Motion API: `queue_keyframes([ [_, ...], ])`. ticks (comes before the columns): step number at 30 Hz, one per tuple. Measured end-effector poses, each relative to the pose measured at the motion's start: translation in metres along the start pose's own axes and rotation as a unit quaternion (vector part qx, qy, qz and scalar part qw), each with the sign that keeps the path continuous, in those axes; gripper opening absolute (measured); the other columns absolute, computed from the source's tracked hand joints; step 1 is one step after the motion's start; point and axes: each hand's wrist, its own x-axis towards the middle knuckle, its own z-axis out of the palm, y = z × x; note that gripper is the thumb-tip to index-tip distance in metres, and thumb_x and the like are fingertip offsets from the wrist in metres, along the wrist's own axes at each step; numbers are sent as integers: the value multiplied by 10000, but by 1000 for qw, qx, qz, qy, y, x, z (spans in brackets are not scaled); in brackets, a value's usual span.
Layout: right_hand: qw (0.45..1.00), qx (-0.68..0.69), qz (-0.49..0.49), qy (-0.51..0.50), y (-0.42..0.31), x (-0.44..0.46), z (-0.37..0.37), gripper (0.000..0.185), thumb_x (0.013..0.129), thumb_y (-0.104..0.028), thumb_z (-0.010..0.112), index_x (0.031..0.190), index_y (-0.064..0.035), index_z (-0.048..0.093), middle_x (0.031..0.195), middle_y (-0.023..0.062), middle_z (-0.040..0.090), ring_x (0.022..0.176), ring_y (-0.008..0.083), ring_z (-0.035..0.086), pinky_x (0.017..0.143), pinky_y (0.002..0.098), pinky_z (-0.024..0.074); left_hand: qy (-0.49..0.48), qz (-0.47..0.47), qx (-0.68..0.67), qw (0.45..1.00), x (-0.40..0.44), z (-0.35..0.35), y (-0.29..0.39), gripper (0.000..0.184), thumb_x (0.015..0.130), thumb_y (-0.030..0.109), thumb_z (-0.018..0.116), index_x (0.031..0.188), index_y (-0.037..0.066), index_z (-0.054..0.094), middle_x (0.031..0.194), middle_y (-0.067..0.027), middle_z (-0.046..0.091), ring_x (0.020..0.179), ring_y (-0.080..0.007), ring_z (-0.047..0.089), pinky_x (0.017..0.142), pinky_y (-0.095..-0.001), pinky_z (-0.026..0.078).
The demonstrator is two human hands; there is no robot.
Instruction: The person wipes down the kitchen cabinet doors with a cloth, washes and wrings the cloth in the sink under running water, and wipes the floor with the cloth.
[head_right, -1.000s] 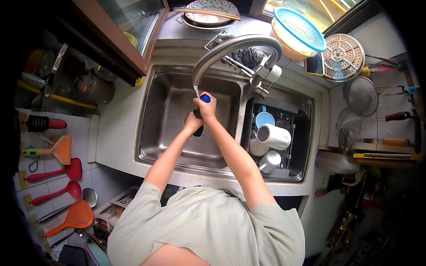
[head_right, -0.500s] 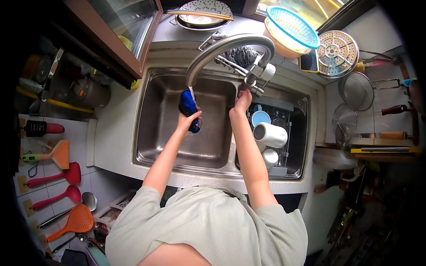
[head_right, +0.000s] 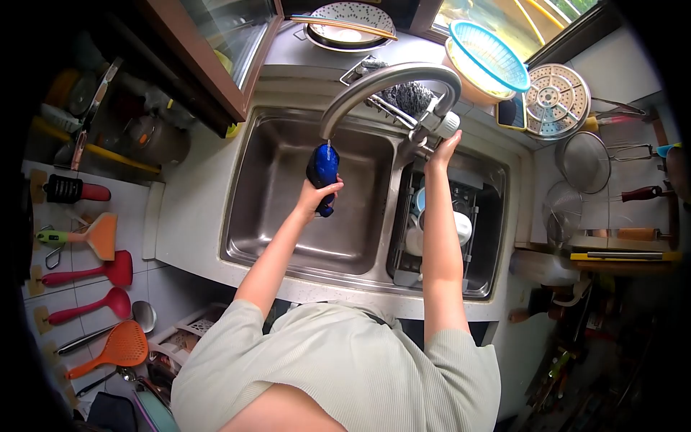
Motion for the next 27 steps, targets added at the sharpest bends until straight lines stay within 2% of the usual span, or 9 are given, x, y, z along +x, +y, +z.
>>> queue_keyframes([
  [3,996,-39,-24,-73,14,2,-13,409,949,-367,398,1232,-76,453,1233,42,524,1143,183,475,975,328,341,-7,0,-23,1000,-7,1,8,196,709,126,768,830,32,647,716,-16,619,578,-95,560,539,-232,439],
  [5,995,-100,2,-14,13,-30,-5,446,948,-373,405,1272,-68,421,1280,62,474,1182,186,431,1008,330,298,-19,-18,-34,999,-11,-1,11,196,701,131,771,818,39,644,702,-10,607,573,-93,552,527,-232,430],
  [8,982,-165,-93,4,39,-80,5,421,909,-183,491,1295,-33,418,1287,103,443,1183,203,412,1028,318,272,-40,-43,-25,998,-15,-11,11,212,677,141,782,799,53,632,686,-3,591,571,-89,545,510,-234,424],
  [12,949,-156,119,-249,23,-180,36,659,809,-231,664,1383,-207,340,1442,97,240,1180,215,448,949,339,374,-47,-30,41,998,-25,-22,1,295,630,153,806,824,59,605,681,-6,584,579,-91,551,500,-238,436],
  [17,818,-233,58,-523,35,-198,49,874,606,-82,815,1362,-132,380,1336,141,398,1019,196,581,901,333,455,-94,-42,187,977,-42,-12,1,375,614,116,755,927,43,563,719,-14,596,602,-103,570,523,-255,474],
  [19,749,-282,75,-594,27,-205,59,709,601,-30,781,1249,-82,496,1215,95,514,953,159,599,896,301,456,-48,-89,315,944,-45,-7,-5,381,655,154,715,979,50,542,778,-70,625,722,-208,628,633,-326,508],
  [21,734,-296,-11,-610,30,-211,63,491,636,-38,751,1095,-47,580,1051,68,602,888,129,597,868,292,460,7,77,398,914,-48,-9,-24,403,656,173,706,998,34,543,819,-96,636,807,-245,629,715,-346,501],
  [24,788,-280,-28,-547,45,-218,61,316,656,-54,708,960,-51,621,883,74,637,827,161,622,795,292,487,111,167,322,925,-38,-14,-52,461,639,189,717,1029,10,550,861,-102,641,839,-237,624,747,-336,489],
  [27,853,-255,-5,-456,51,-225,62,159,737,-105,731,810,-21,617,713,32,602,660,94,570,639,244,475,22,17,238,971,-46,-16,-28,446,625,177,722,1002,-7,569,888,-107,648,834,-243,625,735,-328,486],
])
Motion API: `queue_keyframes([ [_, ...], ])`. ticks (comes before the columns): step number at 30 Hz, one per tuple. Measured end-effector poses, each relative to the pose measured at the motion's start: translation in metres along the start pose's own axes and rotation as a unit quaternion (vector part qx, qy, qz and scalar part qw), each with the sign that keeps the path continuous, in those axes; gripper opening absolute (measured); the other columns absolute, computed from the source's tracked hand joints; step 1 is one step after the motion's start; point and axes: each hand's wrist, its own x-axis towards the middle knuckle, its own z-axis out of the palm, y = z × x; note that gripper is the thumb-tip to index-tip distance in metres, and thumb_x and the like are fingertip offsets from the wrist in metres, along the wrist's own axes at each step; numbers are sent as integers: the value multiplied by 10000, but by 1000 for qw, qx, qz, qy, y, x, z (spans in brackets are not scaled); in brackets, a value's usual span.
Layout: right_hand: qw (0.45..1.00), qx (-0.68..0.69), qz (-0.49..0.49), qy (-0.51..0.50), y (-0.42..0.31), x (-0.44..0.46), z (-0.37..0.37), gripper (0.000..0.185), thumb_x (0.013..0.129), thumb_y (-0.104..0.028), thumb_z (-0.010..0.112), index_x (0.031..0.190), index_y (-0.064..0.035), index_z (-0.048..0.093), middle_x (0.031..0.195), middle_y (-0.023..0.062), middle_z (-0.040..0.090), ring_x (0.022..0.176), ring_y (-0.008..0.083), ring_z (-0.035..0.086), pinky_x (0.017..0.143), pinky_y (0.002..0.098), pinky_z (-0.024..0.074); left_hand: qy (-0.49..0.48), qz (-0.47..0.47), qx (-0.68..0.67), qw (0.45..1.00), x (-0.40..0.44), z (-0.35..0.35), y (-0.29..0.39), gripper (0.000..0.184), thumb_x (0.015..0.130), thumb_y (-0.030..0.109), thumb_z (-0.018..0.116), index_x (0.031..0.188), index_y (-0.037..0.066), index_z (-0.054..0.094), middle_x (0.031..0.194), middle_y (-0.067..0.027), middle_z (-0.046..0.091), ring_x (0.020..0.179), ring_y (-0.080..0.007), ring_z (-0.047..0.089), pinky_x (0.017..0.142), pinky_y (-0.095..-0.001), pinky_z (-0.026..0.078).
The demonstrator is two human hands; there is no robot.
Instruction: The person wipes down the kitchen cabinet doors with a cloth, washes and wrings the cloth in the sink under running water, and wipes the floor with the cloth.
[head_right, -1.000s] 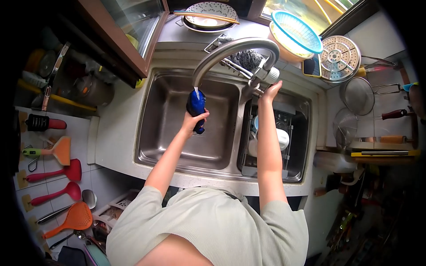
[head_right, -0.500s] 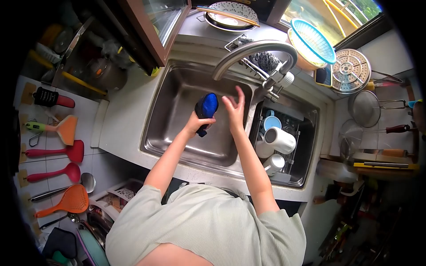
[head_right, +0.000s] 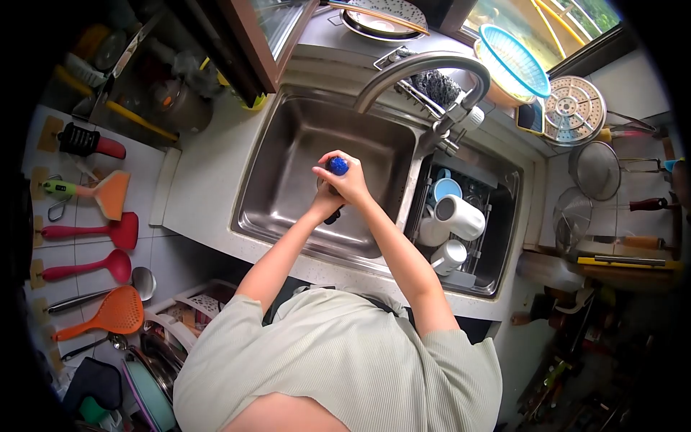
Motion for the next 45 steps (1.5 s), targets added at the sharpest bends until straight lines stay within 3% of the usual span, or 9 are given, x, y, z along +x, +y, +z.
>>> queue_keyframes([
  [10,941,255,205,84,27,2,0,434,897,-290,561,563,-66,398,497,21,413,403,106,368,381,248,283,26,-55,22,998,5,12,-23,295,621,209,713,759,-33,615,624,-108,620,583,-220,609,569,-339,467],
  [15,990,90,101,29,27,-1,-7,426,893,-273,564,565,-13,489,511,-7,457,469,77,400,458,247,319,-94,-61,-55,992,5,5,-13,312,576,108,744,851,16,630,739,-40,643,678,-163,606,630,-292,464],
  [21,995,9,-38,-88,-4,3,-22,216,876,-208,532,826,2,541,743,100,545,741,203,541,708,291,423,-257,-240,-617,704,-14,-22,-1,594,819,477,574,1247,89,439,1246,-83,478,1203,-254,434,907,-537,429],
  [25,981,-70,-68,-170,-34,-14,-16,291,824,-159,592,1064,-35,485,981,103,550,897,227,553,835,321,427,-201,-123,-555,798,-7,2,-1,540,906,509,425,1288,128,397,1265,-93,468,1201,-298,455,928,-555,422],
  [32,896,-229,-325,-200,-38,-18,-19,312,608,-129,766,865,-95,594,936,92,536,1008,296,548,957,428,414,-247,-122,-743,610,18,7,-19,434,908,412,512,1164,61,502,1135,-98,547,1084,-235,525,945,-364,429],
  [35,901,-229,-321,-182,-33,-25,-13,274,662,-70,729,841,-80,522,1088,135,566,1093,321,532,977,460,392,-233,-121,-720,643,28,9,-29,269,917,298,504,1082,88,538,1074,-60,573,1015,-204,549,932,-359,438],
  [39,983,39,-159,85,-10,-18,4,139,852,-61,585,960,-50,499,845,84,565,765,163,573,779,284,441,-109,-105,-701,697,32,3,-3,91,852,97,518,940,80,535,956,-79,584,942,-223,574,892,-361,475],
  [41,953,175,-44,245,-25,-6,7,138,866,-68,588,978,-63,507,848,58,559,753,124,561,732,260,458,125,-143,-675,713,41,7,31,137,785,3,502,888,81,549,929,-79,598,852,-216,592,801,-339,512],
  [45,817,455,131,328,-38,6,2,264,900,-237,586,1140,-156,515,810,31,505,655,118,502,628,269,483,228,65,-519,821,27,3,90,272,617,-176,419,749,47,504,788,-70,514,630,-193,550,558,-316,501],
])
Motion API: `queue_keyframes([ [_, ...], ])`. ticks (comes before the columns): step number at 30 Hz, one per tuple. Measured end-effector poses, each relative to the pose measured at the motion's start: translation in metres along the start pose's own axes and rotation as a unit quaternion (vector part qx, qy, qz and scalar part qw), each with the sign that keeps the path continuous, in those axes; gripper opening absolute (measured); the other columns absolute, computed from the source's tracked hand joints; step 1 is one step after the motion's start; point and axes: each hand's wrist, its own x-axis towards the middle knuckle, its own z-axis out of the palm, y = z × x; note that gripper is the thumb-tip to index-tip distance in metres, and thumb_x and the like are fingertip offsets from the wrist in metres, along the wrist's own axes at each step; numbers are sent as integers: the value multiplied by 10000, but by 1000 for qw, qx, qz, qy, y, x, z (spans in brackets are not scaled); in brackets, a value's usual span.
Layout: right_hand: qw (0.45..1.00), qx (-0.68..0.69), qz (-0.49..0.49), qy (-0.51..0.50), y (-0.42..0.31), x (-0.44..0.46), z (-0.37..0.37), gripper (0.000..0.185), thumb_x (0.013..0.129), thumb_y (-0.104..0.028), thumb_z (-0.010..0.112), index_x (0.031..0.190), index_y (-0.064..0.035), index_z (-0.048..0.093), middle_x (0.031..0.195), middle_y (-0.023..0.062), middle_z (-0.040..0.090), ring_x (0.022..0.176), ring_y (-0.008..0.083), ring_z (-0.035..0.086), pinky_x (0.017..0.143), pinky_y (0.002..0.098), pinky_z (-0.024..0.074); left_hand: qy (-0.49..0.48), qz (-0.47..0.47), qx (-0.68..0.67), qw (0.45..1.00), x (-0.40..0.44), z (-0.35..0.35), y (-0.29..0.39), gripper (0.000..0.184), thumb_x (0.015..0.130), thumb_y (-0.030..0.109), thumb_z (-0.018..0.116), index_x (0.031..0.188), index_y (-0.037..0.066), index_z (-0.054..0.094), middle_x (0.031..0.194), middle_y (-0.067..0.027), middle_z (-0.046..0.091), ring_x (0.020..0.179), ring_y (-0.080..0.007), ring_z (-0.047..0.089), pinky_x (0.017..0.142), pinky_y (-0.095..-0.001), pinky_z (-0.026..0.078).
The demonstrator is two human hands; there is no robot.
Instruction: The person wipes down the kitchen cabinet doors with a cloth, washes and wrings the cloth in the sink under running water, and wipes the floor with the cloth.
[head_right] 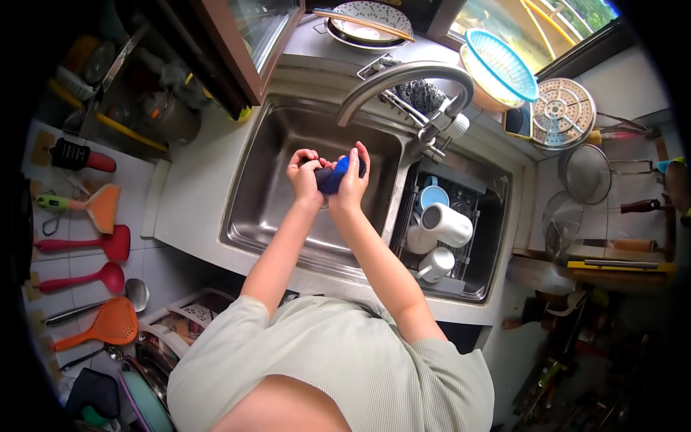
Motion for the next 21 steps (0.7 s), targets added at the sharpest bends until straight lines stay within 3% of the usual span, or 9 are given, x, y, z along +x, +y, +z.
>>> queue_keyframes([
  [2,989,110,98,34,7,15,-14,286,900,-309,583,1147,-182,516,776,15,477,621,117,482,591,267,483,-69,154,149,974,-4,3,0,224,638,-189,405,650,20,485,683,-53,516,568,-158,535,558,-282,490],
  [3,971,167,165,40,16,28,-29,224,897,-333,582,994,-132,564,741,15,511,622,118,503,605,274,489,-101,227,223,943,-7,5,1,217,642,-192,400,617,11,474,645,-46,516,562,-146,534,559,-268,483],
  [6,909,170,379,-33,13,30,-29,323,905,-347,561,670,-131,522,639,6,563,596,117,532,613,256,492,-219,432,391,783,-17,8,17,163,522,-140,486,550,20,500,599,-71,527,584,-186,563,572,-283,488],
  [7,859,209,465,-49,-3,19,-16,321,927,-323,530,664,-140,522,615,0,549,533,120,506,524,245,472,-257,499,436,704,-19,6,21,152,496,-111,519,539,34,509,603,-73,534,600,-210,574,579,-302,498],
  [10,741,240,593,-206,-6,32,-33,351,954,-273,484,624,-157,504,549,-10,512,449,116,460,388,253,407,-368,569,412,609,-19,-1,19,136,488,19,622,563,64,519,626,-50,552,662,-223,599,578,-332,501],
  [11,690,166,629,-318,-15,38,-31,253,944,-240,509,710,-146,537,601,-14,535,495,100,490,427,242,432,-400,584,409,576,-21,-4,19,143,491,39,636,569,66,519,630,-47,554,672,-218,603,575,-332,499],
  [13,788,-217,531,-223,-31,38,-17,93,929,-197,535,860,-141,560,688,-24,563,564,81,521,475,228,455,-478,601,408,494,-30,-9,15,153,471,118,602,557,87,478,636,-21,525,694,-187,588,592,-303,494],
  [15,709,-294,527,-365,-28,53,-28,129,881,-171,605,988,-117,557,840,6,583,778,87,571,664,237,489,-543,589,429,418,-37,-11,15,157,469,143,578,553,101,453,643,-12,515,714,-178,581,618,-287,488],
  [21,610,-484,482,-402,-16,55,-28,70,849,-125,608,917,-106,612,807,-28,590,706,61,522,668,230,443,-657,535,448,284,-36,-12,1,110,555,216,566,543,130,498,604,-1,493,618,-172,534,574,-294,472],
])
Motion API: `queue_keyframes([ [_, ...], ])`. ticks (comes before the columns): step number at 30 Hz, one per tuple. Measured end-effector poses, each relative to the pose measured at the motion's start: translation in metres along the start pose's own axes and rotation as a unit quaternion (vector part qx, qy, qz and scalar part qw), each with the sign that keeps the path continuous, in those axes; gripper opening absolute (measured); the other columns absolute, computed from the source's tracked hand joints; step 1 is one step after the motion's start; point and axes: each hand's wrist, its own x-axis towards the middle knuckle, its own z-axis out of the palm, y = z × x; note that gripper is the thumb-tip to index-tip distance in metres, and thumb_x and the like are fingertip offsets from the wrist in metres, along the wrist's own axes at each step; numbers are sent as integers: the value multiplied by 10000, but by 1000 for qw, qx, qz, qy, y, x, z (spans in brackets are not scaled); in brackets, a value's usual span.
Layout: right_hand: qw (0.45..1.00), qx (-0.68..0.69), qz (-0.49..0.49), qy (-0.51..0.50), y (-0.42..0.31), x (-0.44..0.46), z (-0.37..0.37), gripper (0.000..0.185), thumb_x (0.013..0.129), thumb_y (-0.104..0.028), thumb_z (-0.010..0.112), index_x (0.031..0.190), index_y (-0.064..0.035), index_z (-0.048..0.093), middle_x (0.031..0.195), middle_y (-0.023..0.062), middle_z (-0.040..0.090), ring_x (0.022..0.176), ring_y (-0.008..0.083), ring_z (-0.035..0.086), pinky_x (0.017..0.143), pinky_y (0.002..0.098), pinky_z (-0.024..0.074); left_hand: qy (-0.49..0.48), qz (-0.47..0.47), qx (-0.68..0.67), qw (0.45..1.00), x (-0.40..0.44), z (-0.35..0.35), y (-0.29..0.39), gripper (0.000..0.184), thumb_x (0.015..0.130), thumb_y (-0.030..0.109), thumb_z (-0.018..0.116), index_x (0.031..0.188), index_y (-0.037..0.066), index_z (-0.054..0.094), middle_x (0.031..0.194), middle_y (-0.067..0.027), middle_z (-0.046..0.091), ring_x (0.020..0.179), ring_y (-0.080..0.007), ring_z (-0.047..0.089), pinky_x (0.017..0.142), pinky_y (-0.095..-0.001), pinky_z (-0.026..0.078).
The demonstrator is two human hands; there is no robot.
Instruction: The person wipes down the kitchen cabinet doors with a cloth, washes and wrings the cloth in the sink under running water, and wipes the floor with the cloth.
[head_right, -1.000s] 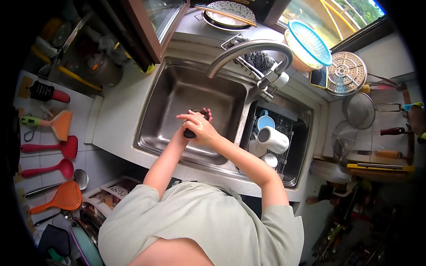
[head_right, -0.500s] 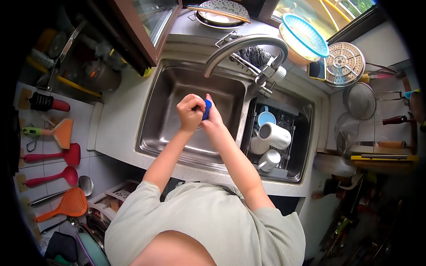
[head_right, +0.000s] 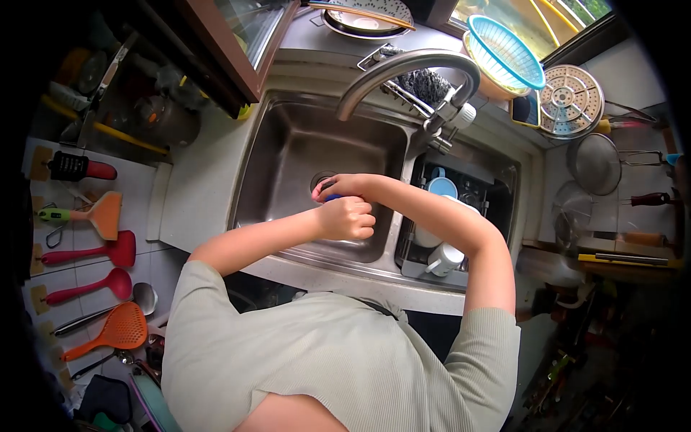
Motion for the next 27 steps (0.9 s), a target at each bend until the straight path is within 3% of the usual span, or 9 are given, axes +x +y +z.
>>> queue_keyframes([
  [3,976,-168,-1,139,2,22,-9,100,826,-190,646,880,-107,659,811,-37,623,702,68,519,687,236,442,-55,38,43,997,-2,19,-9,123,582,232,580,530,125,548,612,-5,553,631,-185,587,570,-321,498],
  [6,926,-299,-32,227,-23,17,-9,286,821,-348,639,756,-74,688,714,7,639,643,87,518,634,266,450,-170,94,79,978,6,20,-30,120,615,206,609,548,110,579,677,-22,612,697,-217,628,611,-348,515],
  [7,929,-280,-51,236,-26,18,-13,324,771,-372,678,787,-51,713,737,84,671,658,159,590,668,326,493,-261,107,57,958,16,13,-35,94,655,176,630,642,92,669,745,-56,663,725,-251,637,614,-373,514],
  [10,927,-270,-38,256,-26,24,-20,349,782,-339,643,763,6,688,720,125,660,636,184,593,636,347,480,-358,114,12,927,28,17,-44,117,700,162,616,674,68,680,764,-71,669,747,-271,640,652,-390,514],
  [17,914,-276,-30,297,-7,27,-35,370,763,-319,606,748,47,657,695,153,634,623,234,581,635,376,468,-371,71,-48,925,32,41,-47,135,735,148,592,697,58,685,784,-75,668,793,-276,631,688,-390,508],
  [19,915,-269,-30,298,-4,34,-41,359,760,-322,609,768,34,664,718,141,641,615,232,576,632,373,466,-367,121,-6,922,24,49,-50,139,730,160,583,687,69,679,769,-62,662,796,-256,626,709,-388,501],
  [22,953,-117,-101,260,12,51,-56,313,757,-314,649,794,-3,658,757,104,649,608,209,581,610,345,478,-258,140,49,955,-8,62,-49,126,709,171,574,670,93,665,748,-41,647,807,-221,616,783,-378,481],
  [25,942,261,62,202,2,25,-50,239,755,-278,693,789,-51,631,769,68,648,639,184,602,620,315,513,-149,156,70,974,-25,59,-54,100,676,184,578,643,117,643,727,-16,629,807,-199,606,900,-364,432],
  [27,922,341,40,179,8,25,-48,219,757,-251,705,806,-60,612,780,71,650,677,188,618,645,319,537,-169,169,62,969,-33,57,-56,85,673,191,573,637,126,614,824,-35,639,917,-221,589,1014,-360,356],
])
